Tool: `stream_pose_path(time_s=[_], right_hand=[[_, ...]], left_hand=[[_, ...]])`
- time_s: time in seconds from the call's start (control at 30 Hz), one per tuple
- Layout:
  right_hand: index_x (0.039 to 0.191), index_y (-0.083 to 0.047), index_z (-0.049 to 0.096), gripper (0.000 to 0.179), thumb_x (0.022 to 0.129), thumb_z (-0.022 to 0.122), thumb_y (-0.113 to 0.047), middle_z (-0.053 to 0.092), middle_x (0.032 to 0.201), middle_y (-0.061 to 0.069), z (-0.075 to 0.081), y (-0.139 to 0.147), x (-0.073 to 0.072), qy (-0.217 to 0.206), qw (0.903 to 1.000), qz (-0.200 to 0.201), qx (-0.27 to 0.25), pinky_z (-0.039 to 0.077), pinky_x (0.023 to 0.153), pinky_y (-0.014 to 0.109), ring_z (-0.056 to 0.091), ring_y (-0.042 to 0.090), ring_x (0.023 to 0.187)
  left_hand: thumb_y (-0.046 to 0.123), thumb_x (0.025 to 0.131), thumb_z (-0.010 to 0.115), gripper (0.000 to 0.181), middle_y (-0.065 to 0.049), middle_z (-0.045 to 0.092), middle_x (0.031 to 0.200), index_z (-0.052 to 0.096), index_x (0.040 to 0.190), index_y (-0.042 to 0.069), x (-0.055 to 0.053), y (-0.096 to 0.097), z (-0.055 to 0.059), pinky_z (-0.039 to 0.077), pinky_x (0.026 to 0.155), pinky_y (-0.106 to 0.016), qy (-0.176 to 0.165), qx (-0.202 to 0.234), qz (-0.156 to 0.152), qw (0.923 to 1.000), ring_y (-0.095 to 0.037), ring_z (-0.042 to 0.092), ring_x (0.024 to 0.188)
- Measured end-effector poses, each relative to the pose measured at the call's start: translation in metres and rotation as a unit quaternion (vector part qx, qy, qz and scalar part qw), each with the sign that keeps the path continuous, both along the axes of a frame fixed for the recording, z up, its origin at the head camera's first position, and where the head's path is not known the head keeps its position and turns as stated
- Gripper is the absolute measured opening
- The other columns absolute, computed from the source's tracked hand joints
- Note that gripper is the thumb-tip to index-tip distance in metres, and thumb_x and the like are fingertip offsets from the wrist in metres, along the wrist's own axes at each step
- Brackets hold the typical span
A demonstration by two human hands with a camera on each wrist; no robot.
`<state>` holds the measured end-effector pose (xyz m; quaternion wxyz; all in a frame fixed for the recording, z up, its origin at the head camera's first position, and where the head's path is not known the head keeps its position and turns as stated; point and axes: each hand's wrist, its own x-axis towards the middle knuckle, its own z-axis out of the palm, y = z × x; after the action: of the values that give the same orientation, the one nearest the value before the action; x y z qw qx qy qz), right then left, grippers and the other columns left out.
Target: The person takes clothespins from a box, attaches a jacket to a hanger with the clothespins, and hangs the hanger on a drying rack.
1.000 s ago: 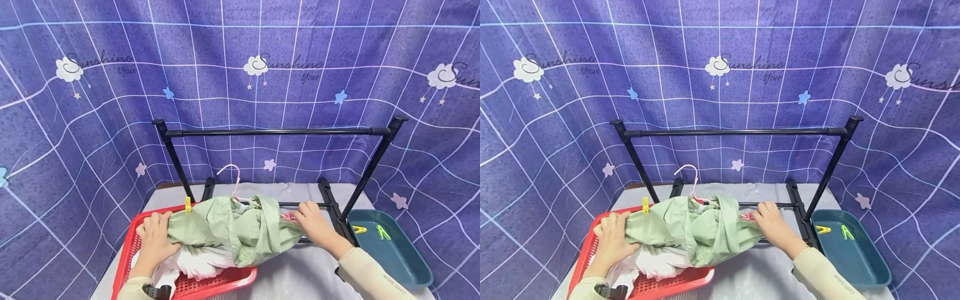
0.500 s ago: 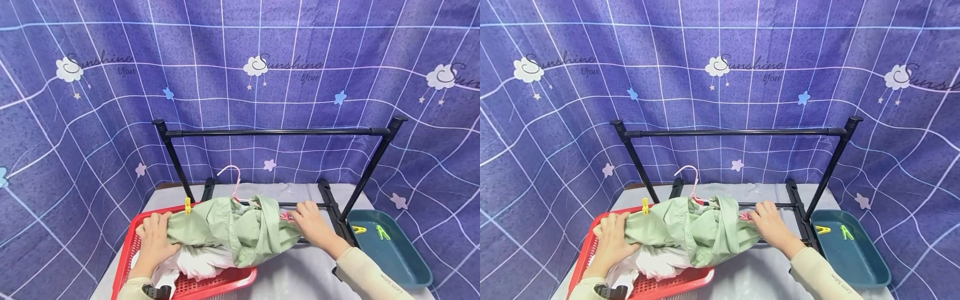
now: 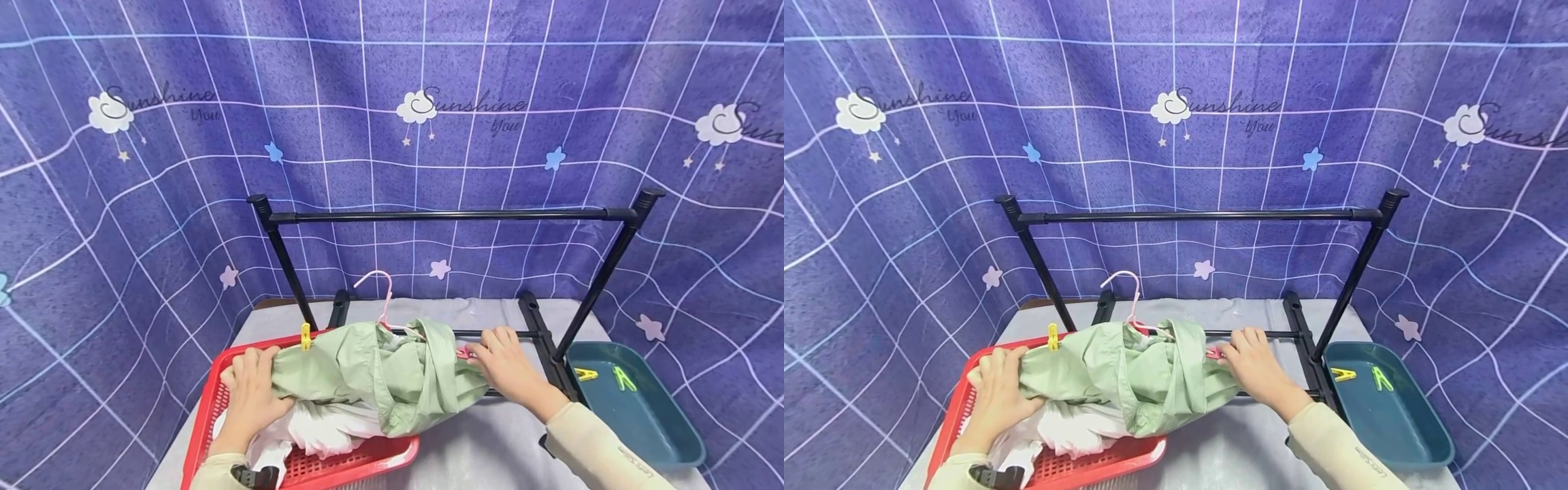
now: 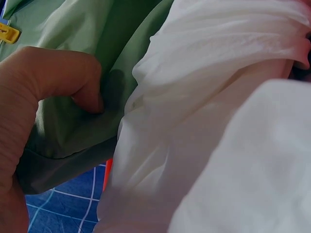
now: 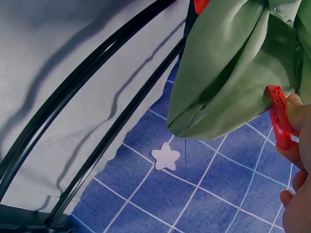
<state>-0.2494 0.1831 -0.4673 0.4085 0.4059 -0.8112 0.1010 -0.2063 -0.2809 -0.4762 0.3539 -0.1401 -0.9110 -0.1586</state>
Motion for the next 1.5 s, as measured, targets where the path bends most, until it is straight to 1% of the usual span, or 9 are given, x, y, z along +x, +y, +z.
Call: stream_pose_path(time_s=[0.17, 0.3, 0.57, 0.8, 1.0, 1.13, 1.37, 1.5], right_hand=[[0.097, -0.005, 0.068, 0.048, 0.105, 0.035, -0.038, 0.044, 0.083, 0.004, 0.001, -0.002, -0.001, 0.016, 0.9999, 0.003, -0.005, 0.033, 0.074, 0.046, 0.039, 0.024, 0.074], [0.097, -0.005, 0.068, 0.048, 0.105, 0.035, -0.039, 0.045, 0.084, 0.004, 0.002, -0.004, -0.001, 0.020, 0.9998, -0.001, -0.005, 0.033, 0.074, 0.046, 0.040, 0.025, 0.074], [0.095, -0.006, 0.067, 0.050, 0.105, 0.034, -0.042, 0.046, 0.085, 0.005, 0.002, -0.005, 0.000, 0.015, 0.9999, -0.005, -0.007, 0.033, 0.075, 0.047, 0.041, 0.025, 0.075], [0.097, -0.006, 0.066, 0.053, 0.104, 0.033, -0.047, 0.049, 0.090, 0.007, 0.001, -0.003, 0.002, 0.002, 0.9999, -0.015, -0.005, 0.034, 0.077, 0.048, 0.044, 0.026, 0.079], [0.102, -0.006, 0.065, 0.058, 0.101, 0.034, -0.054, 0.051, 0.097, 0.010, -0.002, 0.000, 0.002, -0.007, 0.9998, -0.020, 0.004, 0.033, 0.078, 0.050, 0.046, 0.031, 0.085], [0.110, -0.003, 0.065, 0.063, 0.100, 0.035, -0.058, 0.052, 0.101, 0.012, -0.004, 0.004, 0.004, -0.019, 0.9995, -0.026, 0.003, 0.033, 0.080, 0.051, 0.046, 0.033, 0.088], [0.125, 0.000, 0.058, 0.073, 0.098, 0.035, -0.063, 0.053, 0.107, 0.015, -0.006, 0.012, 0.010, -0.058, 0.9977, -0.035, -0.008, 0.032, 0.081, 0.052, 0.046, 0.035, 0.092], [0.130, 0.001, 0.055, 0.075, 0.096, 0.040, -0.064, 0.053, 0.108, 0.016, -0.007, 0.018, 0.013, -0.070, 0.9967, -0.039, -0.010, 0.032, 0.082, 0.053, 0.047, 0.036, 0.094]], left_hand=[[0.021, 0.036, 0.085, 0.093, -0.015, 0.040, 0.094, 0.049, 0.119, 0.002, 0.000, 0.000, 0.001, 0.022, 0.067, -0.054, 0.010, -0.005, 0.001, 0.9999, -0.038, 0.032, 0.081], [0.021, 0.036, 0.085, 0.093, -0.015, 0.040, 0.093, 0.049, 0.119, 0.002, -0.001, 0.000, 0.001, 0.022, 0.067, -0.054, 0.013, -0.008, 0.002, 0.9999, -0.038, 0.031, 0.081], [0.022, 0.035, 0.085, 0.093, -0.015, 0.040, 0.092, 0.050, 0.119, 0.003, -0.001, -0.001, -0.001, 0.022, 0.067, -0.054, 0.007, -0.005, 0.006, 0.9999, -0.038, 0.032, 0.081], [0.021, 0.035, 0.085, 0.093, -0.015, 0.041, 0.093, 0.050, 0.119, 0.003, -0.001, -0.001, -0.002, 0.022, 0.067, -0.054, 0.003, -0.003, 0.006, 1.0000, -0.038, 0.032, 0.081], [0.022, 0.035, 0.086, 0.094, -0.015, 0.040, 0.093, 0.050, 0.119, 0.003, -0.001, -0.001, -0.001, 0.022, 0.068, -0.054, 0.003, -0.004, 0.006, 1.0000, -0.037, 0.032, 0.081], [0.021, 0.035, 0.086, 0.094, -0.015, 0.040, 0.093, 0.050, 0.120, 0.003, -0.001, 0.000, 0.000, 0.022, 0.068, -0.054, 0.000, -0.003, 0.005, 1.0000, -0.038, 0.032, 0.082], [0.021, 0.036, 0.084, 0.092, -0.016, 0.041, 0.094, 0.050, 0.119, 0.002, 0.001, 0.001, 0.002, 0.021, 0.068, -0.054, -0.003, -0.003, 0.007, 1.0000, -0.038, 0.032, 0.082], [0.022, 0.035, 0.085, 0.094, -0.016, 0.041, 0.094, 0.049, 0.120, 0.002, 0.000, 0.001, 0.001, 0.021, 0.068, -0.054, -0.003, -0.003, 0.006, 1.0000, -0.037, 0.032, 0.082]])
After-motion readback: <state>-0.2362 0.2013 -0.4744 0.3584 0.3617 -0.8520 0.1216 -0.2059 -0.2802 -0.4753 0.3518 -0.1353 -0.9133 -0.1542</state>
